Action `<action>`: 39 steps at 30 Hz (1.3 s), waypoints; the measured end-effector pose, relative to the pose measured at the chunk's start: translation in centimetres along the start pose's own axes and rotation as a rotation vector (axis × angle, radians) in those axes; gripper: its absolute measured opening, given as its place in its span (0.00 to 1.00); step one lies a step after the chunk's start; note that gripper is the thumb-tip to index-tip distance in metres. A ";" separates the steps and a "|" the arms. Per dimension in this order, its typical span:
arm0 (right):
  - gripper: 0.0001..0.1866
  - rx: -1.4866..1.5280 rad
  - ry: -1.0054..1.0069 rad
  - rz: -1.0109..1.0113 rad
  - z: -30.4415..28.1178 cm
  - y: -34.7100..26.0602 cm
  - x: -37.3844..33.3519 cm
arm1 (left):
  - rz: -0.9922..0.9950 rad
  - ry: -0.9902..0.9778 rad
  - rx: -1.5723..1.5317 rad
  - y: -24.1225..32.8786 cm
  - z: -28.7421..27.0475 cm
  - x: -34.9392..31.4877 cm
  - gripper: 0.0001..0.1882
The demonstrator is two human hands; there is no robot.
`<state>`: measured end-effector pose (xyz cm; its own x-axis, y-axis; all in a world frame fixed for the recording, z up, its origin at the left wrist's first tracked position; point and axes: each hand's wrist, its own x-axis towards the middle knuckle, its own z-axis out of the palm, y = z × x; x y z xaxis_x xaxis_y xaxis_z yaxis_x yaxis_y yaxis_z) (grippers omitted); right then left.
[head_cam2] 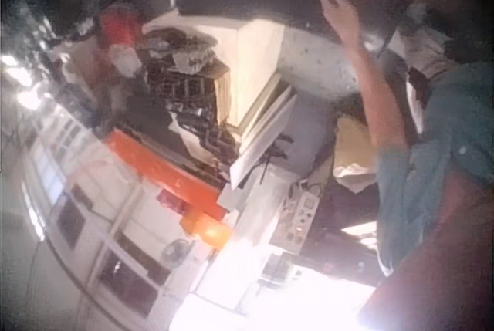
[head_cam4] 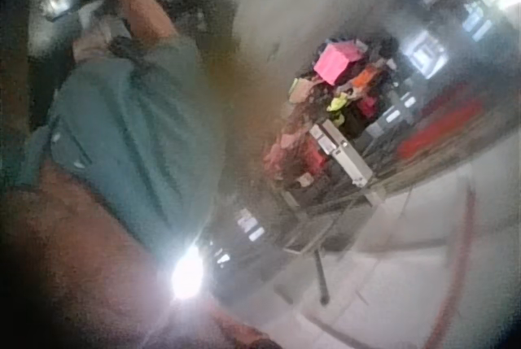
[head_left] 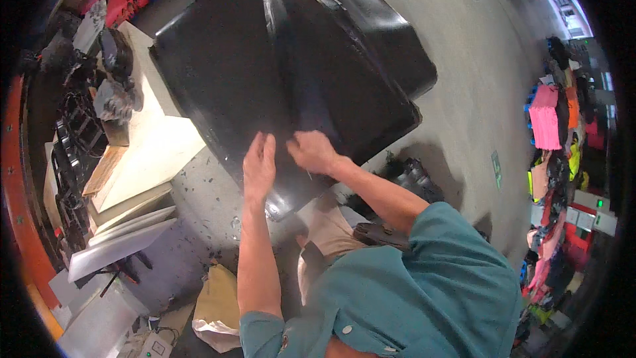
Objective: The person applies black vinyl cutouts to a large black sheet on a light table, using a wooden squeegee to press the material flat. They peel away excess vinyl, reposition pieces, and smooth the surface repeatedly. The person also handles a large black sheet, folding and unfolding it on the table.
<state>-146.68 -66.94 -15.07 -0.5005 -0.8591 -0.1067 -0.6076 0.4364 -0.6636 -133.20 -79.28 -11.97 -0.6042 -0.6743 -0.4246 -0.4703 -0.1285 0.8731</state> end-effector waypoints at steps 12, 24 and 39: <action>0.13 0.208 -0.178 -0.100 -1.2 -11.8 -10.4 | 0.191 0.101 0.569 8.4 -2.9 -4.4 0.26; 0.15 0.490 -0.900 -0.722 -7.3 -18.8 -15.6 | 0.539 0.029 0.642 12.3 -12.0 -25.2 0.06; 0.45 1.916 -0.645 0.489 15.0 -4.3 -8.8 | 0.192 1.180 0.055 3.7 -16.6 -54.5 0.26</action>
<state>-130.39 -65.31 -22.41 0.1117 -0.9199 -0.3760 0.9539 0.2053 -0.2190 -91.39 -55.06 18.38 0.2821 -0.9341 0.2188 -0.4813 0.0595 0.8745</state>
